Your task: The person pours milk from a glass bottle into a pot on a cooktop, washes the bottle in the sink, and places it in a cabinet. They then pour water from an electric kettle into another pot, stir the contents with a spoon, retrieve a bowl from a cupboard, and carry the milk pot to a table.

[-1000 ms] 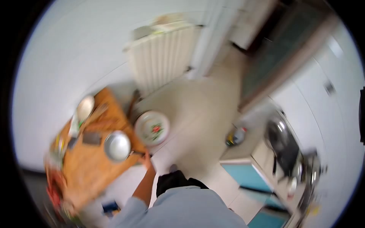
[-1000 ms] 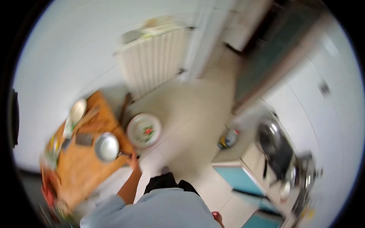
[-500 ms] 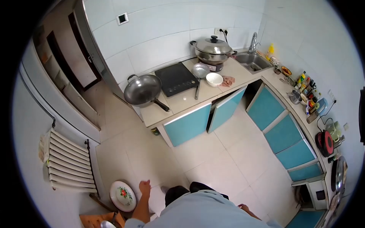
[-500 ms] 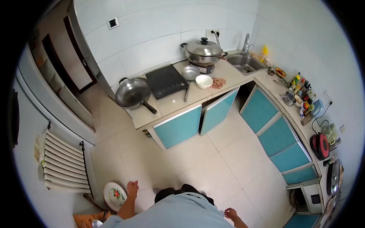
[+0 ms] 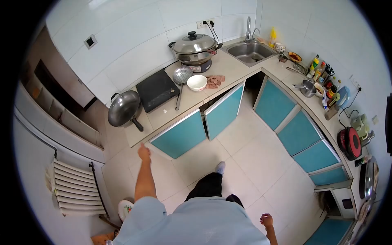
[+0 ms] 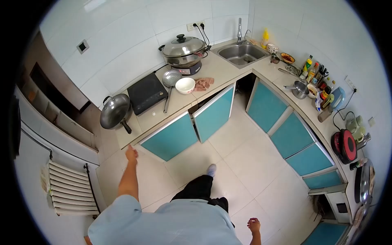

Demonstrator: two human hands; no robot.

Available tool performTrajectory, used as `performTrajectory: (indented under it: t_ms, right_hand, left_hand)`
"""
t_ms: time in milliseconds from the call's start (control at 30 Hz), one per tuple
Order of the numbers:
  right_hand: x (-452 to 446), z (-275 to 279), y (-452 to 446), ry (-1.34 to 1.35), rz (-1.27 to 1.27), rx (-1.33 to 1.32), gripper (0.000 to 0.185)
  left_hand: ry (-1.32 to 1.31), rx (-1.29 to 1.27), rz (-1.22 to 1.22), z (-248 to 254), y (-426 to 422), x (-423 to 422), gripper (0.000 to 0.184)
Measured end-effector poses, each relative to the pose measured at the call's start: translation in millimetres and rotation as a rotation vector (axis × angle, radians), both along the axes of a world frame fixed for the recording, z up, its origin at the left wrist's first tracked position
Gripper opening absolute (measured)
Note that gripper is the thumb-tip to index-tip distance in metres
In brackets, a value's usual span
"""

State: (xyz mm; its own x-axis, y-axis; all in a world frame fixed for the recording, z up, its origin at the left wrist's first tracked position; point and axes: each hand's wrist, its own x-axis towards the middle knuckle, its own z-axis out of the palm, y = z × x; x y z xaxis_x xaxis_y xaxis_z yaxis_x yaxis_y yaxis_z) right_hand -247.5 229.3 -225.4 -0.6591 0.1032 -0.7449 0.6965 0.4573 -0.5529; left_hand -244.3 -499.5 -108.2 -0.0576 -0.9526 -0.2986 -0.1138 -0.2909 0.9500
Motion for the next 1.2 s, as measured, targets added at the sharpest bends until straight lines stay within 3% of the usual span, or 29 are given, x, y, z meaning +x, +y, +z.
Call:
performTrajectory:
  t_ms: [100,167,233,267,367,467,567,833,933,1200]
  right_hand:
    - [-37,12,1,0.0,0.029,0.05,0.015]
    - [-67,17,1,0.007,0.01,0.079,0.015]
    - [-95,23,4,-0.052,-0.032,0.124,0.015]
    - [-109,25,5,-0.061,-0.056,0.12,0.015]
    - [-165,49,-13,-0.082,0.038,0.138,0.013]
    - [-228,49,-35,-0.043,0.106,0.093,0.012]
    - [-294,52,-64,0.066,0.23,0.11,0.013]
    - [-415,55,-143,0.046,0.501,-0.047,0.019]
    - [-448,50,-159,0.134,0.766,-0.005,0.018]
    - [-476,52,-164,0.251,0.583,-0.029,0.019]
  left_hand:
    - [0.073,0.026,0.174,18,-60,-33,0.041]
    - [0.137,0.169,0.144,22,-86,-51,0.032]
    - [0.371,0.311,0.03,17,-110,-60,0.029]
    - [0.339,0.353,0.128,25,-111,-68,0.028]
    - [0.328,0.403,-0.015,48,-98,-78,0.017]
    - [0.278,0.269,0.051,39,-104,-88,0.014]
    - [0.259,0.217,0.093,65,-88,-100,0.012]
    - [0.156,0.094,0.025,111,-13,-117,0.012]
    - [0.211,0.083,0.005,120,-3,-139,0.012]
    - [0.223,0.093,-0.106,102,-8,-213,0.012]
